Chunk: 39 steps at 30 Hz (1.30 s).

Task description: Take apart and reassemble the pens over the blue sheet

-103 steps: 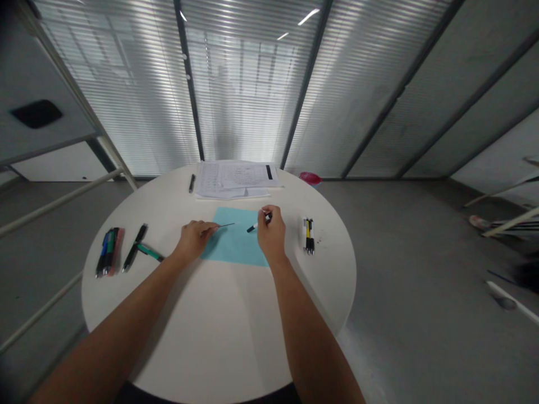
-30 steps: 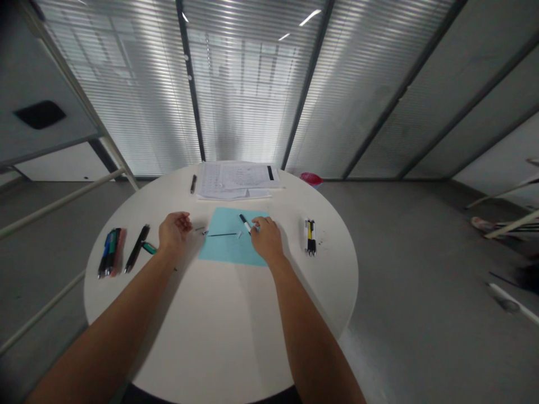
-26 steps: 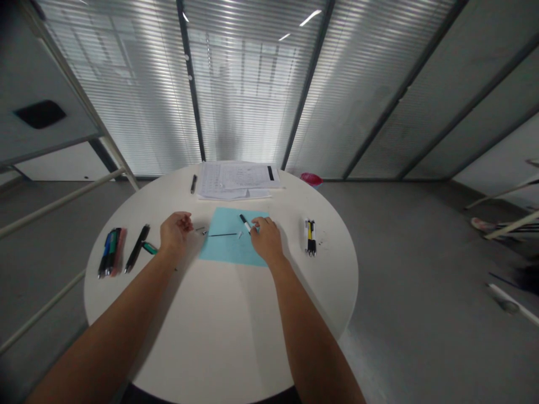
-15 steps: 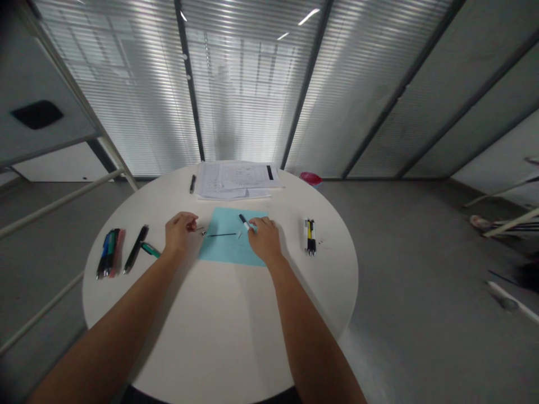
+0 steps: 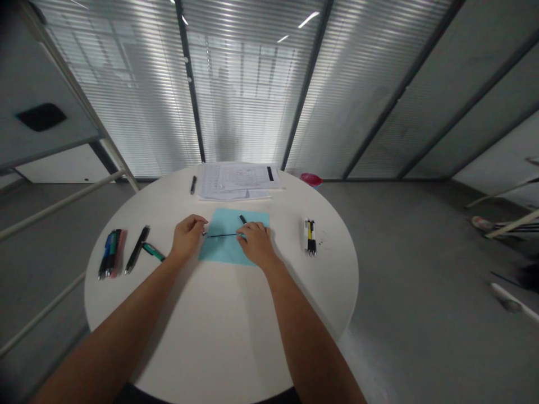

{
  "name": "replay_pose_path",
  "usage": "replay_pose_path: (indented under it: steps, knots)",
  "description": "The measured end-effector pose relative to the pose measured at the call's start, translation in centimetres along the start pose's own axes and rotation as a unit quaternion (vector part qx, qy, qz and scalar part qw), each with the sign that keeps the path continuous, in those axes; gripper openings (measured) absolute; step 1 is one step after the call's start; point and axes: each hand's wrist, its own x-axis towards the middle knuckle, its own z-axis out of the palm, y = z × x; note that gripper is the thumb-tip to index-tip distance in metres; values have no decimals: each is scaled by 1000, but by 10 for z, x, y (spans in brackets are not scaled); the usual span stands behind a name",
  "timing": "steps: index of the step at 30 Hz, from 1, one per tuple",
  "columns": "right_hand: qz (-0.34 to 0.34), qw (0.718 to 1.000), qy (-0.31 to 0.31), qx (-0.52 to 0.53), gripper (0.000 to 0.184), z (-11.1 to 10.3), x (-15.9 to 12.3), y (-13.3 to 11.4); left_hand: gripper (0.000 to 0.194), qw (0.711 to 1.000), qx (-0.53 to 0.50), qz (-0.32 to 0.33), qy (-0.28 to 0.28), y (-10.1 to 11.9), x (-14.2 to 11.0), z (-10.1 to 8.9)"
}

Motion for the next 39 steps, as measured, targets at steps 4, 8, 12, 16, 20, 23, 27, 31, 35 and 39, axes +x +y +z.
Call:
replay_pose_path:
  steps: [4, 8, 12, 16, 20, 23, 27, 31, 35, 39]
  knots:
    - [2, 1000, 2, -3, 17, -1, 0, 1, 17, 1000, 15, 0, -4, -2, 0, 0]
    - [2, 1000, 9, -1, 20, -3, 0, 2, 17, 1000, 21, 3, -12, -3, 0, 0]
    - [8, 999, 27, 20, 22, -5, 1, 5, 17, 1000, 20, 9, -12, -2, 0, -1]
    - [17, 999, 37, 32, 19, -9, 2, 8, 17, 1000, 20, 15, -13, -1, -1, -1]
    - [32, 998, 56, 18, 21, -12, 2, 8, 17, 999, 28, 26, -17, -1, -2, -1]
    - [40, 997, 63, 8, 24, -12, 3, 8, 15, 997, 54, 50, -26, 1, -3, 0]
    - [30, 997, 70, 25, 25, -10, 5, 10, 15, 988, 101, 107, -39, 6, -6, 2]
    - [13, 987, 99, 122, 23, -7, 8, 5, 14, 980, 114, 154, -51, 11, -9, 1]
    - [16, 962, 76, 262, 25, -5, 8, -7, 15, 979, 98, 165, -75, 14, -11, -1]
    - [22, 937, 57, 344, 25, -2, 7, -19, 17, 974, 73, 167, -132, 18, -14, -1]
